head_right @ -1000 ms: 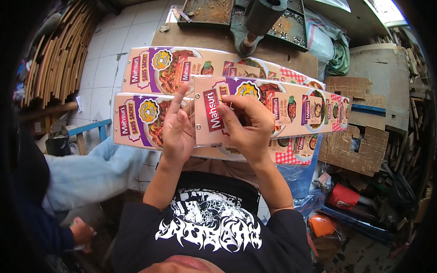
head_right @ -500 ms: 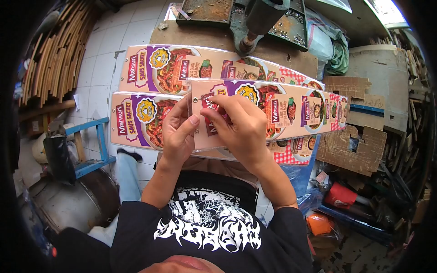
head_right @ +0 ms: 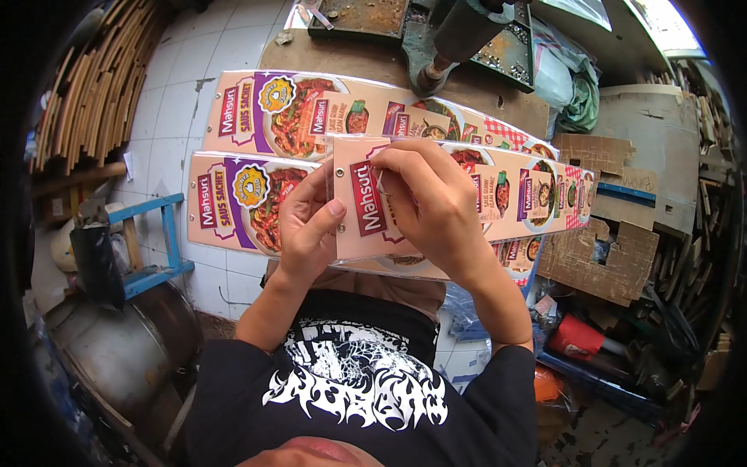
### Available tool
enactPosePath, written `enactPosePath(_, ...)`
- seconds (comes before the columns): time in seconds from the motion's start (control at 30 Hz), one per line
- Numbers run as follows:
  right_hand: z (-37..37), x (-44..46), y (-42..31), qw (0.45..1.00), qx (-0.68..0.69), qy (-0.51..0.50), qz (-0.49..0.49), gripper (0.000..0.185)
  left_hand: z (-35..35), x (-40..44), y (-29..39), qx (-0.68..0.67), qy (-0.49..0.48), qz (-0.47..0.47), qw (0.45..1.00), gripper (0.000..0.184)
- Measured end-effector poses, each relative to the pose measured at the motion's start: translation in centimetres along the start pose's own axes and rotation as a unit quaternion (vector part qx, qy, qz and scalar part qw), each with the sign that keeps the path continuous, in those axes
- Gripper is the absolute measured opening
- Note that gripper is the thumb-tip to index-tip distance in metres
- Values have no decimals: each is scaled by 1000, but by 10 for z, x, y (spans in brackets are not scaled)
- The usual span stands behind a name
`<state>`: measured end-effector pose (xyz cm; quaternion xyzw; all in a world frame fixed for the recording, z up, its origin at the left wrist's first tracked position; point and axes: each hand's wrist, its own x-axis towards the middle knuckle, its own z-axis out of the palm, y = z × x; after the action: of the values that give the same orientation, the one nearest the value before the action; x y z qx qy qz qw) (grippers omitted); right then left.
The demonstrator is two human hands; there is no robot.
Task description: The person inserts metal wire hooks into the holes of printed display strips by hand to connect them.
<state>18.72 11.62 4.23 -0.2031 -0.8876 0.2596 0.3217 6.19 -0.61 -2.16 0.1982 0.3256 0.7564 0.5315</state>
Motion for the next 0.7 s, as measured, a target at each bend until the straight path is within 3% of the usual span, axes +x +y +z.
enactPosePath(0.13,1,-3,-3,999,-4,-19,33,22,-3,-1,0,0,-11,-5,1000,57)
enactPosePath(0.7,9,-4,-6,996,-59,-21,-70,22,-5,-3,-2,-10,-13,5,1000,58)
